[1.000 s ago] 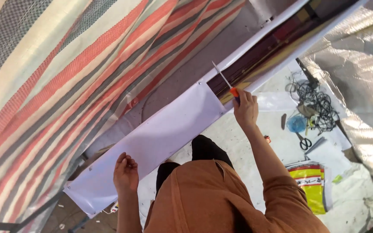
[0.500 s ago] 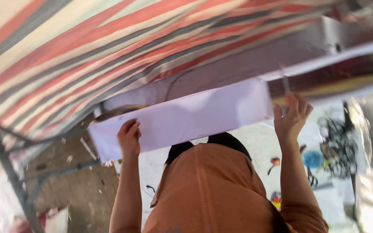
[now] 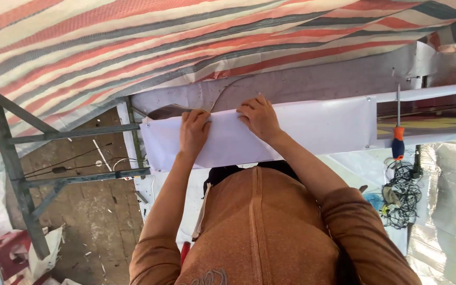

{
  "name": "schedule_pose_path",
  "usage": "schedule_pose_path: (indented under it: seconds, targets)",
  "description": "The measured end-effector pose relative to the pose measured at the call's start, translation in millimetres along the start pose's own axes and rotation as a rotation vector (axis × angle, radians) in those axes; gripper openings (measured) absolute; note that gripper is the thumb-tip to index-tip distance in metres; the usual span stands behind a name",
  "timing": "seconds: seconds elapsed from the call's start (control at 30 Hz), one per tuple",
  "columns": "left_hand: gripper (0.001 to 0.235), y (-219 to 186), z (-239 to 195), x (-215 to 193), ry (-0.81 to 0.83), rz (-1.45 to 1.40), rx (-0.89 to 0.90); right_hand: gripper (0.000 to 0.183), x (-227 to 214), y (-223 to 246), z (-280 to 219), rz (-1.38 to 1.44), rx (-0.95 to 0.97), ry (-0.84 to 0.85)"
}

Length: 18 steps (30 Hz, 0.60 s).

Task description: Fastening a white banner to a metal frame using a screwdriver and manual alignment

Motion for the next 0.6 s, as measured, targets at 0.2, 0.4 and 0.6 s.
schedule_pose_path:
  seconds: [0.2, 0.4, 0.6]
  targets:
    - [0.019, 16, 6, 11, 0.007, -0.057, 0.055, 0.018, 13, 20, 12, -0.054, 0.004, 0.074]
    - [0.016, 20, 12, 16, 0.033, -0.078, 0.054, 0.012, 19, 18, 11, -0.017, 0.003, 0.040]
    - [0.016, 31, 12, 23, 0.133, -0.090, 0.018, 0.009, 20, 20, 14, -0.019, 0.025, 0.128]
Point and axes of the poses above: each hand's wrist, its own z-axis towards the middle knuckle, its own x-axis out of the palm, y = z × x, the point moved 5 cm from there along z, towards the middle knuckle, and after that the axes turned 15 degrees about -z, right-handed, at the moved point
